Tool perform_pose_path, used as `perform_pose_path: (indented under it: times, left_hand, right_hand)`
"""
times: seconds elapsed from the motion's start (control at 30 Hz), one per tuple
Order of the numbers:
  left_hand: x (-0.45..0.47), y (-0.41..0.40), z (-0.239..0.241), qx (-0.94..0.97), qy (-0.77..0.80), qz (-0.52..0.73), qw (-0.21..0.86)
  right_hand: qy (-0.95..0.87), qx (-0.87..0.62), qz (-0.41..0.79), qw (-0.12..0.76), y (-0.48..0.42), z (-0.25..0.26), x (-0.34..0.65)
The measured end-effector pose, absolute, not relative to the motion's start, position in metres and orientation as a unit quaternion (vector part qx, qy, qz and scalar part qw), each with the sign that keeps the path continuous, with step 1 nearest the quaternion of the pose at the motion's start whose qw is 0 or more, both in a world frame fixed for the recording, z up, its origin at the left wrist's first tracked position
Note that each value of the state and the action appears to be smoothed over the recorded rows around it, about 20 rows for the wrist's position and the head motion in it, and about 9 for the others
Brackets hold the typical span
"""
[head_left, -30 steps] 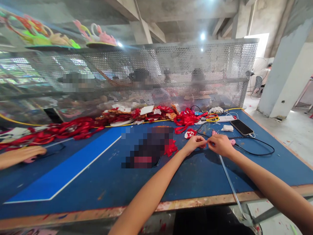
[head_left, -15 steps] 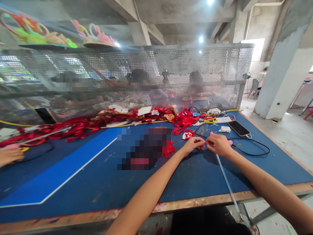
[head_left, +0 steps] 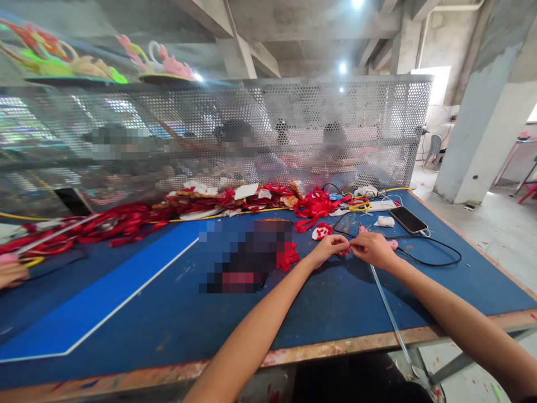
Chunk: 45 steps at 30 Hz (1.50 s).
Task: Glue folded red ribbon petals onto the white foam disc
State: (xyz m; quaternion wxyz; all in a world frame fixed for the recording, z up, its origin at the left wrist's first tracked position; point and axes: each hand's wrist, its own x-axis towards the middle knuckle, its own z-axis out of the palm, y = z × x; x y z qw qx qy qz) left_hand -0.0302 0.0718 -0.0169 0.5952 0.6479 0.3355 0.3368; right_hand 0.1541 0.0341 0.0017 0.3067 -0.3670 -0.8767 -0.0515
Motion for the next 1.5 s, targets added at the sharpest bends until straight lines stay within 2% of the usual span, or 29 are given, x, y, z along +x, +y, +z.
perform_pose_path:
  times: [0.6,1.5]
  left_hand:
    - [-0.0327,0.0709,-0.0124,0.642,0.329,0.309,0.619]
    - [-0.0302,0.0688,-0.0102,0.65,0.325,0.309,0.613]
  right_hand:
    - [-0.887,-0.29,-0.163,0.32,0.0348,0.0013,0.158]
    - [-0.875,-0.29,-0.183,0.341,0.0335,0.0035,0.1577]
